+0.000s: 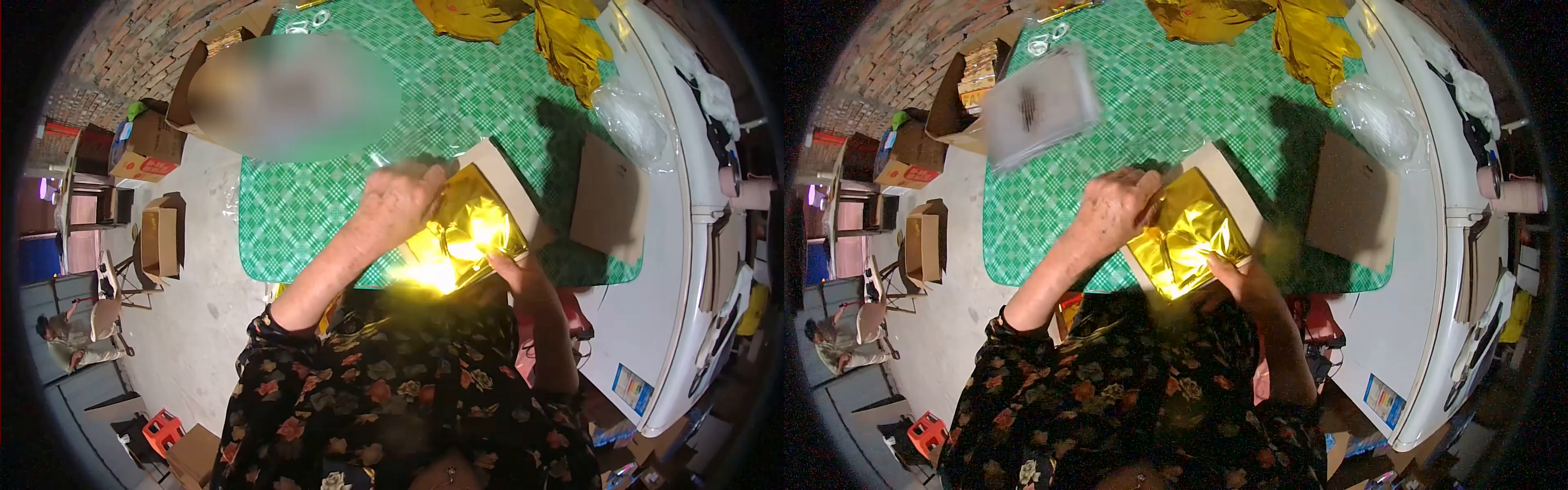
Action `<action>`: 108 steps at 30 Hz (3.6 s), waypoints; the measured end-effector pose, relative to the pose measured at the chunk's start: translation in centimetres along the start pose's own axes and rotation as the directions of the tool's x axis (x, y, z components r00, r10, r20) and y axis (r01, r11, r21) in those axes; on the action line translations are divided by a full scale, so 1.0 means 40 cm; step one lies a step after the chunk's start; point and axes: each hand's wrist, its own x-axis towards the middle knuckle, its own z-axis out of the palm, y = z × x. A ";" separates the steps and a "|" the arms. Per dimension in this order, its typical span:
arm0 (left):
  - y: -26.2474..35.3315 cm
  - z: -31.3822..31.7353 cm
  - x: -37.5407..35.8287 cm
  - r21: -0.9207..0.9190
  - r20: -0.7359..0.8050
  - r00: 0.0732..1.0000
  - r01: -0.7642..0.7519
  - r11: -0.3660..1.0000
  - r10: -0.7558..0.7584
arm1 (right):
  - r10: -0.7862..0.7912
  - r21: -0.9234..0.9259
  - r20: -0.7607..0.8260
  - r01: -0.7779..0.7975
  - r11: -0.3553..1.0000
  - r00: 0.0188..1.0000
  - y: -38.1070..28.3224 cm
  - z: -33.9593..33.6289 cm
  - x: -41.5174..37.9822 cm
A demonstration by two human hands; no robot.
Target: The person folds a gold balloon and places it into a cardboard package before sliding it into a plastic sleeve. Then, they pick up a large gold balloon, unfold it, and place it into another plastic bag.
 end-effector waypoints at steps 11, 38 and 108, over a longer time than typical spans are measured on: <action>-0.003 -0.009 -0.006 0.056 -0.086 0.996 -0.015 0.998 0.019 | 0.062 0.155 0.079 -0.074 0.985 0.995 0.008 0.039 0.013; -0.061 -0.028 -0.089 -0.864 -0.057 0.646 0.350 0.362 -0.761 | -0.191 0.388 0.040 0.161 0.908 0.981 0.084 0.104 0.030; 0.153 -0.060 -0.448 -0.773 0.593 0.498 0.573 -0.273 -0.633 | -0.079 -0.576 -0.035 0.044 0.816 0.996 0.034 0.042 -0.087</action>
